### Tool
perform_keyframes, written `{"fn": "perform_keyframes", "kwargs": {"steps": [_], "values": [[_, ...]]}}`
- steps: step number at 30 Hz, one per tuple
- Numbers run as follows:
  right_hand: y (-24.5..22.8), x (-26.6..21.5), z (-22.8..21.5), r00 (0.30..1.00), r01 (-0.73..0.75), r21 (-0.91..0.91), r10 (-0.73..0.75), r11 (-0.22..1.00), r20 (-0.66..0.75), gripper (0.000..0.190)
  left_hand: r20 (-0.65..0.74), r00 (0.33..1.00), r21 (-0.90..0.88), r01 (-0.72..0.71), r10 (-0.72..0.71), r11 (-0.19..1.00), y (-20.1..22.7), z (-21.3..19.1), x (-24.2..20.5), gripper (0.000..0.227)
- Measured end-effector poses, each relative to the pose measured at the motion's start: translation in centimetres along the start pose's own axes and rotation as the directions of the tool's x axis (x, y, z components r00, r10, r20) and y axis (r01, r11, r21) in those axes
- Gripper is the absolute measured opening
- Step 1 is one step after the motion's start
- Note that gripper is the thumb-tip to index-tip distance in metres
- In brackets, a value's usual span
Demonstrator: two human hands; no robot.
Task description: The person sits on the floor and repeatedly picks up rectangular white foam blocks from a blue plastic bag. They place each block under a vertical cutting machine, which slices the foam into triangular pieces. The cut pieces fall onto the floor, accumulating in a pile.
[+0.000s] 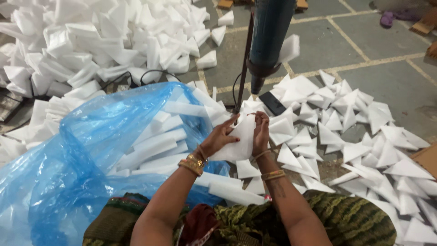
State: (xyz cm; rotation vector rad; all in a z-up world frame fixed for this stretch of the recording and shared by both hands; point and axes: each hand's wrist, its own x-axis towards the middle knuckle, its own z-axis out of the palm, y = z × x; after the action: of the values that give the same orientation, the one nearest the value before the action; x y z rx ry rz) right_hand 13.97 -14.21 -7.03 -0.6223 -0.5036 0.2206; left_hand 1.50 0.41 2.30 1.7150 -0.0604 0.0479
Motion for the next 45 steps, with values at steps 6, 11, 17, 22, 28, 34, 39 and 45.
{"fn": "perform_keyframes", "kwargs": {"steps": [6,11,17,22,28,34,39,45], "values": [[-0.8,6.3,-0.2,0.999,-0.024,-0.076,0.025,0.997,0.023,0.045,-0.008,0.959,0.242,-0.274,0.285,0.931,0.0,-2.5,6.5,0.049],[-3.1,1.7,0.7,0.981,-0.188,-0.382,0.192,0.905,-0.030,0.037,0.070,0.979,-0.177,-0.175,0.190,0.968,-0.9,0.3,1.5,0.082],[-3.3,-3.7,2.0,0.913,-0.403,-0.128,0.408,0.906,0.015,0.031,0.091,0.978,-0.141,0.197,-0.185,0.970,-2.5,1.4,-3.7,0.083],[-3.2,-5.2,2.7,0.900,-0.415,-0.169,0.431,0.894,0.071,0.038,0.126,0.982,-0.122,0.157,-0.141,0.980,-2.2,0.6,-5.9,0.086],[-2.8,-7.7,3.0,0.890,-0.455,0.109,0.457,0.884,0.008,0.056,-0.002,1.000,0.135,0.009,-0.009,0.991,-0.3,1.1,-7.0,0.103],[-3.4,-8.1,2.6,0.824,-0.541,-0.099,0.550,0.835,0.134,0.068,-0.067,0.997,0.467,0.053,-0.024,0.883,2.4,0.4,-7.2,0.103],[-4.3,-7.0,-0.2,0.878,-0.469,-0.041,0.471,0.882,0.084,0.067,-0.428,0.869,0.585,0.055,0.250,0.809,0.8,-3.1,-7.7,0.077],[-4.2,-6.5,-5.8,0.902,-0.411,0.018,0.404,0.911,0.152,0.050,-0.285,0.916,-0.318,0.187,-0.282,0.929,-0.3,-3.5,-7.3,0.058]]}}
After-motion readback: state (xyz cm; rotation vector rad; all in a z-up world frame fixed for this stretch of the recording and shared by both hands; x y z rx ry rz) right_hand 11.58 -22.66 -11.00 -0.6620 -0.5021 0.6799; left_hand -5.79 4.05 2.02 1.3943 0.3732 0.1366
